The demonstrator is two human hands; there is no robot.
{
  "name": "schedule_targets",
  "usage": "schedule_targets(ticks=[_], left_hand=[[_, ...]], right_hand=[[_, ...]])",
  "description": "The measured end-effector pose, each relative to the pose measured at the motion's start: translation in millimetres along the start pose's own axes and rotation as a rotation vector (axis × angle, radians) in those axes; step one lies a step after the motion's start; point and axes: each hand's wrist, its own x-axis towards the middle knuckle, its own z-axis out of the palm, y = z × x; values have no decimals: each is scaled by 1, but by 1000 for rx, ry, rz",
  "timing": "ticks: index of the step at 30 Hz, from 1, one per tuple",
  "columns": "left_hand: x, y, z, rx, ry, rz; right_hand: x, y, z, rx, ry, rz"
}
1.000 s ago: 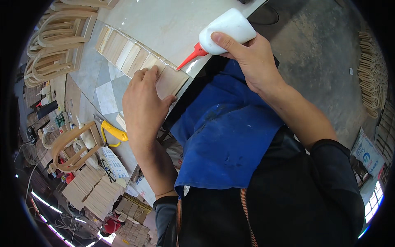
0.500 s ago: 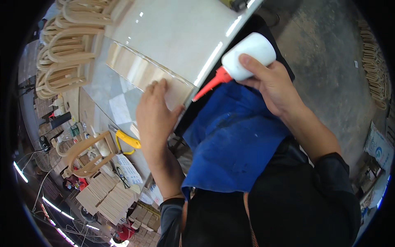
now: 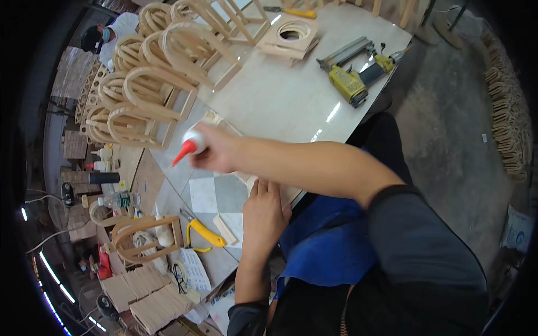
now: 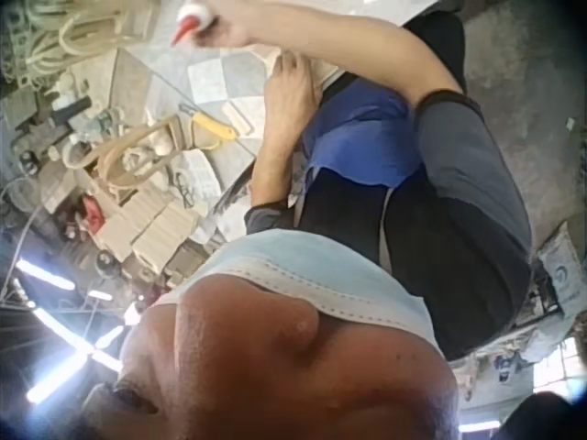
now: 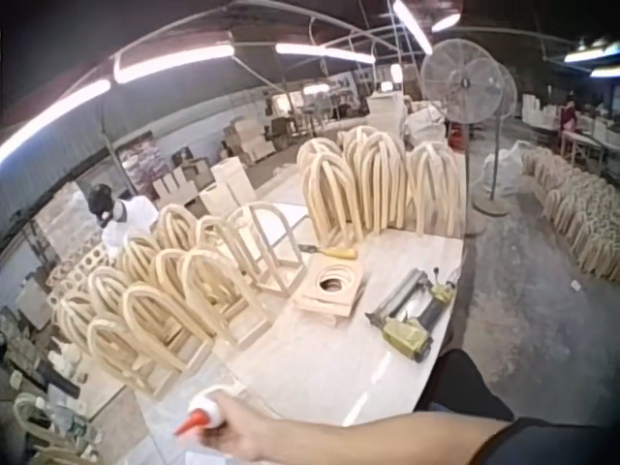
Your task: The recorder is assembling wooden frame components by applying wood glue and using a pneumatic nail gun to join them.
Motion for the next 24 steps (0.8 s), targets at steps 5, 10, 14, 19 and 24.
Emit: schedule_targets(ticks=[5,10,14,19,24], left_hand=[[-3,5,8,-48,16,20],[-12,1,18,-349,174,59],[-16,2,17,-471,-19,-102],[-17,-4,37,88,190,13],[-15,5,33,114,173,1]], right_hand=[[141,60,27,-25,60,269],[168,97,32,-41,196,233],[142,97,49,-126,294,264],[49,46,36,-730,-236,291],[-171,-90,-17,-1491,-74,-290]])
